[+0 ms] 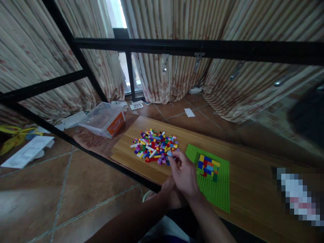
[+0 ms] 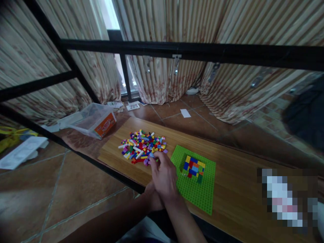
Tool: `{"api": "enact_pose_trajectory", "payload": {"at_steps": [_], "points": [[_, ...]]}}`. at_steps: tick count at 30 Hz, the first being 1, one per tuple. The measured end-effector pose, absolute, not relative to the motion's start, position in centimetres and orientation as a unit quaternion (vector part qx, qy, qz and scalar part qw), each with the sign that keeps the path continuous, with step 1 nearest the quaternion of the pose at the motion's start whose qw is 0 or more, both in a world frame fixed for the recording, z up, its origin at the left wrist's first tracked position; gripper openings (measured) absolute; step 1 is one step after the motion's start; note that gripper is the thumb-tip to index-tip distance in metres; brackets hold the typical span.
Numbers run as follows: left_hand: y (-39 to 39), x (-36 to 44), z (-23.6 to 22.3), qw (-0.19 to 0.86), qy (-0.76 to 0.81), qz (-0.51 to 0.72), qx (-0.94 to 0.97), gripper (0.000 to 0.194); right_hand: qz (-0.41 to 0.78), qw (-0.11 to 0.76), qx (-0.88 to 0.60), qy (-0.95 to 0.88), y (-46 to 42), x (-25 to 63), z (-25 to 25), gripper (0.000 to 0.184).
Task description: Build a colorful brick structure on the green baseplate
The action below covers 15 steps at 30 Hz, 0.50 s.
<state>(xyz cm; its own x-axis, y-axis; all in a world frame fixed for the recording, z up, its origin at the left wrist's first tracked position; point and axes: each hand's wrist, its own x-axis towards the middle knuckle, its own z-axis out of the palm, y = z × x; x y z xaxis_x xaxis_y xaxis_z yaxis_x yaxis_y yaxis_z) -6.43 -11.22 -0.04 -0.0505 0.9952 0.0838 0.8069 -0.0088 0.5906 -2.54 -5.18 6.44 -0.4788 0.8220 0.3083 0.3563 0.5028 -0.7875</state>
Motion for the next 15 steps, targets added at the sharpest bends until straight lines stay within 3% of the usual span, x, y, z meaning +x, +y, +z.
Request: {"api": "enact_pose_trajectory", "payload": {"at_steps": [3, 6, 10, 15], "points": [[-11.1, -6.7, 0.2, 0.149, 0.614, 0.243, 0.736, 0.046, 0.333, 0.385, -0.488, -0.709, -4.6, 2.7, 5.7, 0.029], [-11.2, -7.0, 0.1, 0.102, 0.613, 0.232, 0.748, 0.046, 0.321, 0.403, -0.577, -0.634, -3.0, 8.1, 3.7, 0.04], [-11.3, -7.0, -0.3, 0.078, 0.615, 0.23, 0.751, 0.044, 0.281, 0.353, -0.659, -0.602, -0.3, 13.1, 1.1, 0.046], [-11.2, -7.0, -0.3, 0.071, 0.609, 0.244, 0.751, 0.043, 0.315, 0.326, -0.668, -0.59, 1.7, 14.2, -0.8, 0.046]]}}
